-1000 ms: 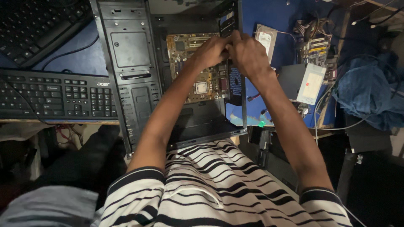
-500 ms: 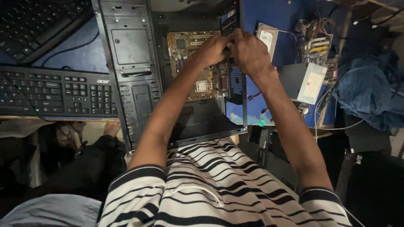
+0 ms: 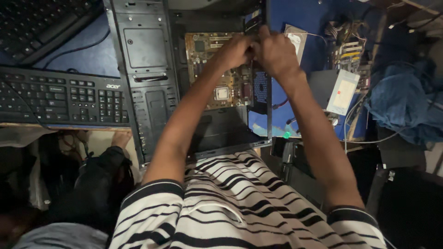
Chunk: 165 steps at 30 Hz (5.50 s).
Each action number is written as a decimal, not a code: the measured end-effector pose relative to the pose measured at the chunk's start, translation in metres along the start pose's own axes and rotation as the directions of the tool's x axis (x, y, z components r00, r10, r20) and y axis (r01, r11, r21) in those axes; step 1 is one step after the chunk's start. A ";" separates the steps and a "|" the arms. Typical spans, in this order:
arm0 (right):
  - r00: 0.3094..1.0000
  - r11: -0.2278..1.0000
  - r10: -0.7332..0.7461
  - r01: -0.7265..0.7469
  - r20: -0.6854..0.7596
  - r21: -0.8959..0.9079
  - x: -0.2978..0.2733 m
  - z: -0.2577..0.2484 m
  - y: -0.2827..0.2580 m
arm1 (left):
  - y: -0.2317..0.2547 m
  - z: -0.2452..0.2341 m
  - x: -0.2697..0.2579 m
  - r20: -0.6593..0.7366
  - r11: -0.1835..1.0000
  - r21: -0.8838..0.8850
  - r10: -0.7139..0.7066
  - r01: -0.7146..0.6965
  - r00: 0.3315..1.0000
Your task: The person works inside an open computer case, using a screwdriver to tighten screws on the motherboard. They repeatedly adjust the motherboard's position and use the screwdriver on different screw holes.
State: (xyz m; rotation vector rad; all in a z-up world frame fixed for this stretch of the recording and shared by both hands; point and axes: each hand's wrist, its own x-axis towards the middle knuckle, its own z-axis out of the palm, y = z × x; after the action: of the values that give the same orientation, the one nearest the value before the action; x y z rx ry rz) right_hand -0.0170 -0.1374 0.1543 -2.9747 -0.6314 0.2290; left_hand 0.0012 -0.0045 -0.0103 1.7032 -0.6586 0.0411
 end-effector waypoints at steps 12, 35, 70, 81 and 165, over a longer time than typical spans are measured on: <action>0.998 0.991 -0.053 0.047 0.043 0.125 -0.010 -0.019 -0.011 | 0.012 0.001 0.003 0.119 0.971 0.077 -0.235 0.227 0.965; 0.994 0.997 -0.059 0.054 0.095 0.050 -0.005 0.013 0.013 | -0.022 0.017 -0.008 0.027 0.995 0.099 0.021 -0.024 0.999; 0.962 0.962 -0.264 0.268 -0.072 0.052 -0.019 0.000 0.006 | -0.023 0.019 -0.010 -0.050 0.990 0.139 0.045 -0.038 0.998; 0.983 0.981 -0.179 0.176 0.031 0.080 -0.003 -0.009 -0.003 | -0.033 0.019 -0.014 0.101 0.944 0.301 -0.173 0.136 0.980; 0.985 0.991 0.128 -0.131 0.117 0.019 -0.013 -0.013 -0.007 | 0.031 -0.006 0.002 -0.047 0.998 0.054 0.038 -0.036 0.998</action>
State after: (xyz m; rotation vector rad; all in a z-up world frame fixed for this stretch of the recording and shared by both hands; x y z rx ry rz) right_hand -0.0293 -0.1367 0.1691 -2.9966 -0.4424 0.4182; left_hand -0.0090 -0.0022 0.0198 1.7359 -0.6583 0.1262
